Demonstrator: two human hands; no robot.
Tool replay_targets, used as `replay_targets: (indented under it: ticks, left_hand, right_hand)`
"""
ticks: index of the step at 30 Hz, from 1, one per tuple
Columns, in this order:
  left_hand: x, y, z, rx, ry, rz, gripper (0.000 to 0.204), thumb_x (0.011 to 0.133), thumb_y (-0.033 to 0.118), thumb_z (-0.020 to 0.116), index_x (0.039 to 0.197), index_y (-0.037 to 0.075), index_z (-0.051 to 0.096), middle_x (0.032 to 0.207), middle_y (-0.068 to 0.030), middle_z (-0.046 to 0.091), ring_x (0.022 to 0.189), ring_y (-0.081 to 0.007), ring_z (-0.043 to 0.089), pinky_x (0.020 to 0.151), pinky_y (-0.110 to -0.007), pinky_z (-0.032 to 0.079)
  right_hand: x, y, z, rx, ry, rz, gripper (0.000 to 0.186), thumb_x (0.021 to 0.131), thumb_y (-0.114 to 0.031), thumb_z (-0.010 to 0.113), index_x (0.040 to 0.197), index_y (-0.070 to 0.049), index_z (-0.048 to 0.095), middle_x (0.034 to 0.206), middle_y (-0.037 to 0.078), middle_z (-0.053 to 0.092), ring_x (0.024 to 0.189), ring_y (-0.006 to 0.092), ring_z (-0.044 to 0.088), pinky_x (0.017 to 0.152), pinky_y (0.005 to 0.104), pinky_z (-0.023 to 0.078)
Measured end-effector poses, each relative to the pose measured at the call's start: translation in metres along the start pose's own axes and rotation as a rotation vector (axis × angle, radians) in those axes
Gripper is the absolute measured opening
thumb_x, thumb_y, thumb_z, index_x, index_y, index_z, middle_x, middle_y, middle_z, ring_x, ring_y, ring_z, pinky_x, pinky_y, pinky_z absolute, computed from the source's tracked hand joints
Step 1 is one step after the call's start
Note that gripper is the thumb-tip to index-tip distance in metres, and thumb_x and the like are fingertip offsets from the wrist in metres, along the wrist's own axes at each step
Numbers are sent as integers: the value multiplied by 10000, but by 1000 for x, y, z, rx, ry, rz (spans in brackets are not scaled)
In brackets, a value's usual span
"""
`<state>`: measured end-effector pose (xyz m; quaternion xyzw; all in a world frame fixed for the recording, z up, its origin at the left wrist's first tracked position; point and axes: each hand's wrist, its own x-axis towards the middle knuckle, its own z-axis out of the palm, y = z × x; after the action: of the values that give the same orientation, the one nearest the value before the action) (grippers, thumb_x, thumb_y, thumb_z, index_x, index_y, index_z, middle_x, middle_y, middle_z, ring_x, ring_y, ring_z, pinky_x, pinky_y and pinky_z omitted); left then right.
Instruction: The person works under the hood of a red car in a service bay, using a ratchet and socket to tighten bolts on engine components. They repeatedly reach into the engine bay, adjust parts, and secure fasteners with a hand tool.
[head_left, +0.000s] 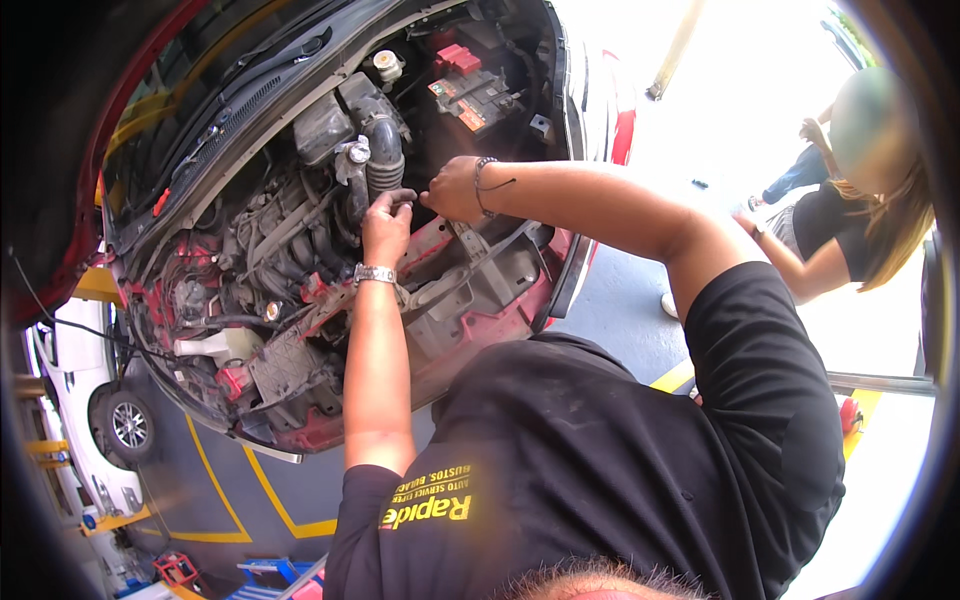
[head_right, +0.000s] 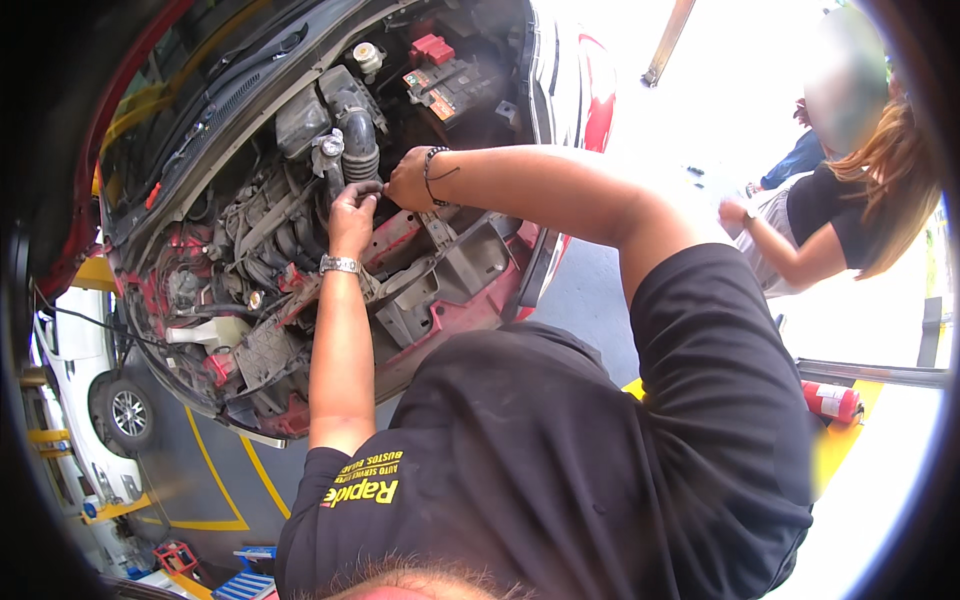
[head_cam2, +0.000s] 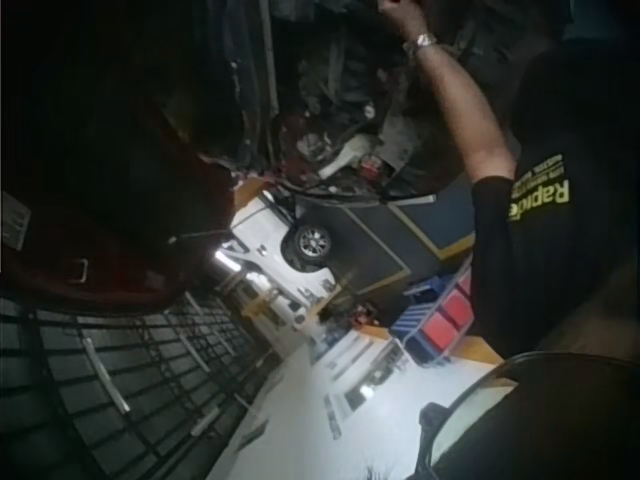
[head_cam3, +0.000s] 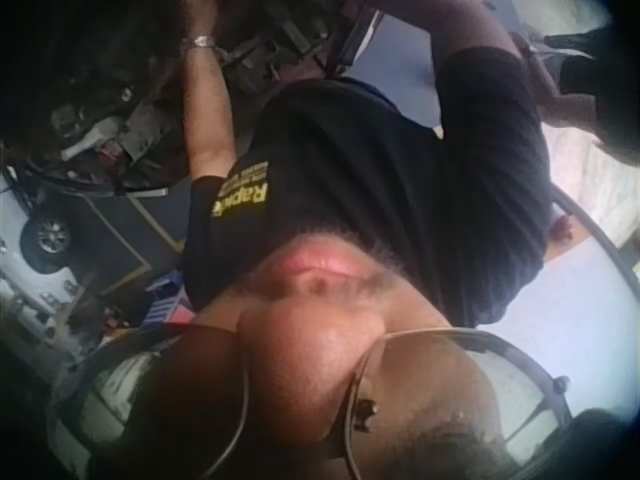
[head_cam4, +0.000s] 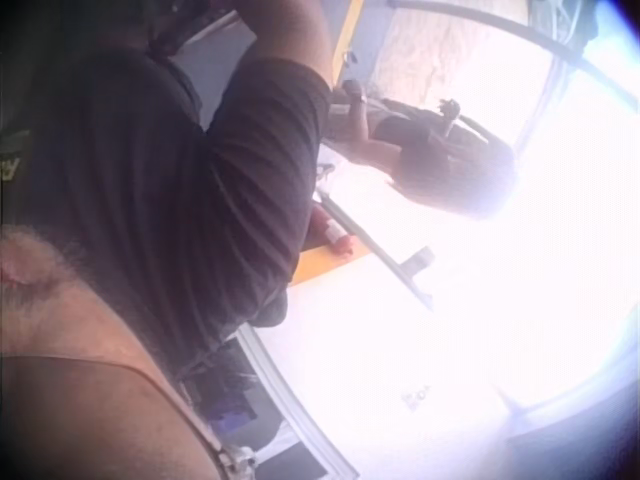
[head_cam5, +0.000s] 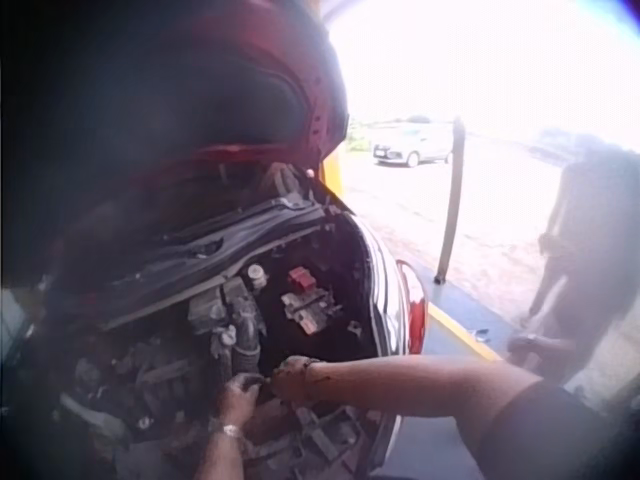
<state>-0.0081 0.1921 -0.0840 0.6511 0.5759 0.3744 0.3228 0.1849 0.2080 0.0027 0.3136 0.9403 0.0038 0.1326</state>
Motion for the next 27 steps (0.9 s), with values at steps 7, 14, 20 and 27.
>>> replay_targets:
  ticks: [7,14,20,27]
  left_hand:
    - [-8,0,28,90,-239,314,299,799,193,751,1031,18,680,925,-175,716,858,-354,684,769,-419,525]
    - [2,-30,54,256,-22,691,287,781,252,770,930,14,705,868,-183,711,826,-384,676,746,-454,513]
    - [-7,-27,45,316,-204,381,257,816,209,755,970,4,737,975,-191,732,973,-369,685,811,-465,516]
    - [-11,-10,48,432,-98,435,257,798,208,773,957,9,735,980,-201,723,940,-416,664,833,-491,503]
  right_hand:
    - [7,1,7,-106,100,-107,198,838,-272,638,905,-145,775,961,67,754,927,260,727,794,395,580]
    - [37,-29,37,-32,83,406,151,789,-288,656,821,-214,784,821,0,747,782,212,727,608,419,566]
    - [37,-15,44,87,279,207,142,768,-280,673,782,-189,781,798,12,736,773,194,722,645,391,576]
    - [39,-10,43,164,202,312,171,798,-261,658,866,-176,790,829,34,745,812,227,731,675,365,582]
